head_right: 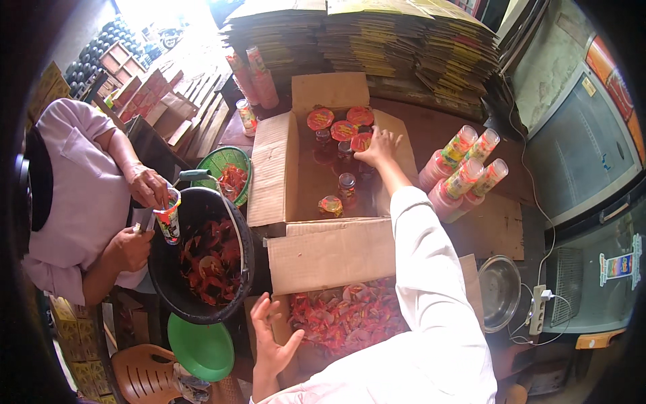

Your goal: The person sorts through and organizes small packaged food items from a large box, checking labels and placing some items into a separate container while another person assists by providing items from a bucket.

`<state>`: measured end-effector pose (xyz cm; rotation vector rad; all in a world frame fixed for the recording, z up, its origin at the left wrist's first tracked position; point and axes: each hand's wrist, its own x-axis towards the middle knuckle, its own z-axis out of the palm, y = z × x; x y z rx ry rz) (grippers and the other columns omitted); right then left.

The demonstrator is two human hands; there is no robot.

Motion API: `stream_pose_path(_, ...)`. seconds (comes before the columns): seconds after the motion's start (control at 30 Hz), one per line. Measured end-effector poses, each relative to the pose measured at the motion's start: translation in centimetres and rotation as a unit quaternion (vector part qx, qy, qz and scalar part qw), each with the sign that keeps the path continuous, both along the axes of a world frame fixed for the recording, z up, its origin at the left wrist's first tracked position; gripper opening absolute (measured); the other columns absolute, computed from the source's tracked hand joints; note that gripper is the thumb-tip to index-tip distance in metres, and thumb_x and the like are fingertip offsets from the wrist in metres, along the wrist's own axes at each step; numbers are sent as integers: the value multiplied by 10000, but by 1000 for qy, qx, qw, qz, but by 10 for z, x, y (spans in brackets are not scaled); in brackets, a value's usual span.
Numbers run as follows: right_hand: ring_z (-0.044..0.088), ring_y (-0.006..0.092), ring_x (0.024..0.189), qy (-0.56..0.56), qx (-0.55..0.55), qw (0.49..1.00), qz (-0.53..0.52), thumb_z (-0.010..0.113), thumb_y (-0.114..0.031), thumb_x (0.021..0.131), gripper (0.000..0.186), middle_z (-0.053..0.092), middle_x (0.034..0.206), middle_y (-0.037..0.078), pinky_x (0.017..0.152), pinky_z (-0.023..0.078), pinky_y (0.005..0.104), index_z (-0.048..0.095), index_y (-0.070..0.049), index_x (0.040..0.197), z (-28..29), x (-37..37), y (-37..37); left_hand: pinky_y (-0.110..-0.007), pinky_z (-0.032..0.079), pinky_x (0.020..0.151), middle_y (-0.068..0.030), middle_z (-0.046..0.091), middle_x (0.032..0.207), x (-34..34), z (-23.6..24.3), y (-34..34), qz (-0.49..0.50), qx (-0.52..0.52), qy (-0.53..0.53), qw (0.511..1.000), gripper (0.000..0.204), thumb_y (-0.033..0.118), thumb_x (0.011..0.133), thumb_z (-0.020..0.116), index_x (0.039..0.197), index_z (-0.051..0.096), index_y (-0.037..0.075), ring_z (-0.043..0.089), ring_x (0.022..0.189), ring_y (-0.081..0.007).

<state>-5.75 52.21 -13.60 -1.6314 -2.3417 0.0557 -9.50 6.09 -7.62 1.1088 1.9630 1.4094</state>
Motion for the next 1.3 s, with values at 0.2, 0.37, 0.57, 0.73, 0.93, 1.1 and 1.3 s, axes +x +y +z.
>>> stream_pose_path(0.2,549,287,964,168,26,979,117,759,-393,455,766,531,1017,153,855,464,370,538,-83,1120,77,35,-5,-351,402,882,-127,280,1334,8,13,4,-53,18,21,998,761,102,673,734,1285,286,46,446,1121,-247)
stream_pose_path(0.37,568,243,936,247,0,941,230,796,-294,481,693,541,1012,138,847,468,330,569,-59,1092,176,89,-88,-357,400,872,-144,406,1246,12,42,-12,-54,55,62,995,670,125,698,721,1248,349,39,443,1111,-264)
stream_pose_path(0.57,568,231,915,255,-126,853,437,802,-208,511,616,546,1024,141,840,449,305,574,-32,1056,230,150,-282,-372,377,920,-145,416,1247,42,82,-45,-109,82,96,986,692,135,688,733,1258,350,53,424,1140,-290)
stream_pose_path(0.73,564,278,897,292,-204,846,397,798,-207,501,660,535,951,145,827,450,326,556,-28,1088,217,190,-420,-375,388,924,-160,461,1198,91,92,-72,-220,73,42,972,630,123,658,740,1200,430,38,456,1118,-310)
stream_pose_path(0.93,553,170,1014,496,-345,733,312,820,-141,593,606,511,1168,86,817,492,294,552,-48,1128,192,232,-493,-286,481,774,-85,579,1038,116,72,-137,-127,99,-48,986,470,113,668,770,1060,534,1,594,904,-158)
stream_pose_path(1.1,587,183,772,388,-40,918,-65,679,-202,772,330,603,956,125,673,484,288,581,7,1008,77,307,-452,-326,480,809,-69,550,1059,112,60,-148,-73,246,-396,881,393,148,830,619,1171,465,29,565,924,-160)
stream_pose_path(1.3,587,185,809,414,-130,865,-254,701,-293,750,546,608,913,149,701,478,305,498,57,1116,-29,354,-435,-407,471,844,-81,529,1104,93,76,-154,-46,275,-427,860,447,355,871,524,1193,455,52,545,990,-209)
